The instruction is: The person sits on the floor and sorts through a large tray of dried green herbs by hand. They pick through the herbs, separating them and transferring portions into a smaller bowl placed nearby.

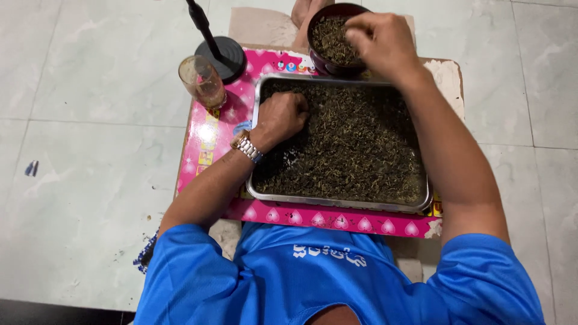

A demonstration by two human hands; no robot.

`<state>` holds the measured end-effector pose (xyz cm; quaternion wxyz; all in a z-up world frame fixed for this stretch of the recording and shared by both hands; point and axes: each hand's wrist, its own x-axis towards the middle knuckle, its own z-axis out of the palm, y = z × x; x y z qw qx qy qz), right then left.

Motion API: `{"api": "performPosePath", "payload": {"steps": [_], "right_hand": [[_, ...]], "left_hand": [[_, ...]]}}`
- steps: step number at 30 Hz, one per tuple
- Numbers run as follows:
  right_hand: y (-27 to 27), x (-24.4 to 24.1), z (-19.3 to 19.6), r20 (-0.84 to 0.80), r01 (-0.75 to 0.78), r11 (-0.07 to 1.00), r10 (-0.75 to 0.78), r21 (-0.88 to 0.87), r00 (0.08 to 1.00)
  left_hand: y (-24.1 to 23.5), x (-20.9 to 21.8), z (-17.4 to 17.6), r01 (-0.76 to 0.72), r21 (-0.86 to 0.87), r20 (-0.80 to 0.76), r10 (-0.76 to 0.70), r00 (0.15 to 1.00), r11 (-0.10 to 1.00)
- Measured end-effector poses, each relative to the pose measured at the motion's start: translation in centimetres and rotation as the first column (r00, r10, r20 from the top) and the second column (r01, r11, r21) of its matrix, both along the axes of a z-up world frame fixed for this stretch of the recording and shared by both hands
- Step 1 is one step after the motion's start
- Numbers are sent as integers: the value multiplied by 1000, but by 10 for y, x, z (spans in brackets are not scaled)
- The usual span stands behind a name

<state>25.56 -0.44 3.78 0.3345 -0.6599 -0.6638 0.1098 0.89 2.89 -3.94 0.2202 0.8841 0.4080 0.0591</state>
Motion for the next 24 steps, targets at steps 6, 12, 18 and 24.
{"api": "performPosePath", "payload": {"steps": [6, 12, 18, 24], "right_hand": [[-26, -49, 0, 213, -69, 908, 170, -412, 962], [-11, -42, -54, 409, -151, 926, 293, -346, 864], [-3, -53, -76, 456, -185, 962, 260, -203, 851], [-3, -63, -82, 522, -156, 973, 224, -171, 823]], "left_hand": [[2, 2, -5, -8, 58, 31, 7, 999, 998], [4, 1, -6, -44, 99, 44, 40, 998, 994], [7, 1, -2, -78, -33, -7, 78, 997, 996], [8, 1, -1, -68, -41, 3, 68, 998, 997]]}}
